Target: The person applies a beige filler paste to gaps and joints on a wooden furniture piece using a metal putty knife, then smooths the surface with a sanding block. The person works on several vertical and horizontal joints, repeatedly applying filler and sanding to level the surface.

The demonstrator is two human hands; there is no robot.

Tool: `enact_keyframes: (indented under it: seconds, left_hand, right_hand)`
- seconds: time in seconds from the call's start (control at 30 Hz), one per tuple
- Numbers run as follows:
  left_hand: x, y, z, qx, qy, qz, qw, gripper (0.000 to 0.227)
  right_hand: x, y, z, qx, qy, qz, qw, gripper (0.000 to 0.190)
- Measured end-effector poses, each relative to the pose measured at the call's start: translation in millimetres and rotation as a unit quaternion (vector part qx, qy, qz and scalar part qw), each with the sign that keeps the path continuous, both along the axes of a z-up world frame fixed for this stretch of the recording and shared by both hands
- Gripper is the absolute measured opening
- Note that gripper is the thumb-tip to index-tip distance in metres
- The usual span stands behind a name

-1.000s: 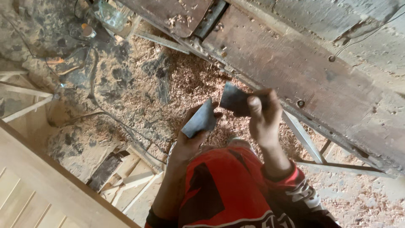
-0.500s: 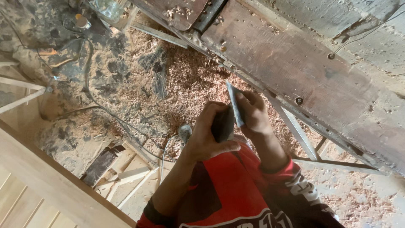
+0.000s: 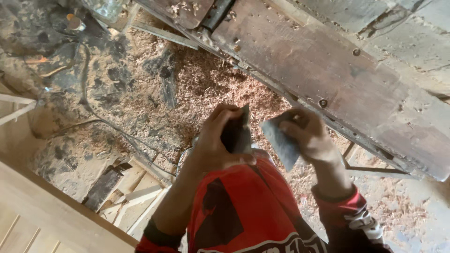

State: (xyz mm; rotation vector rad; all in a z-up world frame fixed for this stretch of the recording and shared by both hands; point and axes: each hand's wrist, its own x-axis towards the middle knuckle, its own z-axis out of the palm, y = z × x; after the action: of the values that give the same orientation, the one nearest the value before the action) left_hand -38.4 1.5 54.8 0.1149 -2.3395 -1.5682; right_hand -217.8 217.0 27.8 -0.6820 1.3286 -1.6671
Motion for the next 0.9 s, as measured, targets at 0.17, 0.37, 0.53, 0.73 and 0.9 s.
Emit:
enact_keyframes:
  seconds: [0.17, 0.37, 0.53, 0.73, 0.9]
  left_hand:
    - [1, 1, 23, -0.170, 0.016, -0.087, 0.981, 0.089]
    - [-4, -3, 42, -0.230, 0.021, -0.120, 0.966, 0.089]
    - [-4, -3, 34, -0.257, 0.006, -0.106, 0.961, 0.088]
    - [-8, -22, 13, -0.259, -0.034, -0.025, 0.965, 0.093]
    - [7, -23, 0, -0.230, -0.101, 0.029, 0.967, 0.100]
  right_hand:
    - [-28, 2, 41, 0.087, 0.380, -0.065, 0.919, 0.029]
    - [-23, -14, 80, 0.108, 0.461, 0.006, 0.881, 0.032]
    - [-4, -5, 78, 0.110, 0.436, 0.054, 0.892, 0.034]
    - [-39, 4, -4, -0.113, 0.145, 0.117, 0.976, 0.028]
    - [-17, 4, -130, 0.424, 0.377, -0.078, 0.820, 0.026]
